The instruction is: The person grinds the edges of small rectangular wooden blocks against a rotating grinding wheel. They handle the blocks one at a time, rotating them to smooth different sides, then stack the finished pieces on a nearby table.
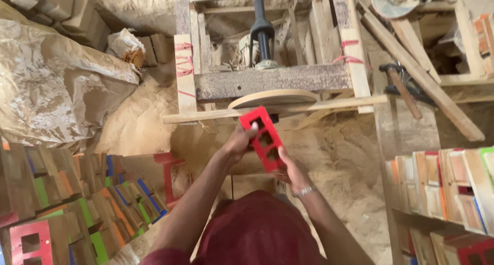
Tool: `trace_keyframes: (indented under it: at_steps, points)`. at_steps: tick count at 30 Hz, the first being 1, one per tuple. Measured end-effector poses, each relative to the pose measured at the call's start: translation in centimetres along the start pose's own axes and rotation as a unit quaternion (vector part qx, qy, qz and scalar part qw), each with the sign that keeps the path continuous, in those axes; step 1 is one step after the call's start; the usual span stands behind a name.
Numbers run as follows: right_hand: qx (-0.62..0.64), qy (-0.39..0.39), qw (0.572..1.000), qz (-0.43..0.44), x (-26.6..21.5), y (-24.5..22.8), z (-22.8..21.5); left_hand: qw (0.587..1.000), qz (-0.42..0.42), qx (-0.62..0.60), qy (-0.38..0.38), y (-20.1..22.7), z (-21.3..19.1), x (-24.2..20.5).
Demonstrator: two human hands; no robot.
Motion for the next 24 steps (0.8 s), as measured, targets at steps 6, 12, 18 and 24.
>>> trace_keyframes:
  at_steps: [6,12,18,24]
  points:
    - [-0.065,-0.031,0.996,-0.051,2.1,-1.3,-0.8,0.974,0.116,0.163,-0.107,-0.5,1.0,-4.3]
    - [-0.014,0.008,0.994,-0.106,8.9,-3.2,0.6,0.994,-0.016,0.091,-0.051,-4.8,-2.5,-5.3]
    - [-0.054,0.086,0.991,-0.083,12.5,-2.0,0.7,0.923,0.022,-0.356,0.145,-10.0,0.4,-3.5]
    - [-0.005,0.087,0.993,-0.079,11.7,-1.8,1.9,0.955,-0.001,-0.241,0.174,-9.4,-2.1,-1.9]
Point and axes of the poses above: each hand's wrist, its own x-axis towards the middle knuckle, its own z-axis out of the palm, y = z × x, the point moved 4 cm from there along x, towards the middle knuckle, and after that the axes turned 1 degree about y, right-handed, at the moved point
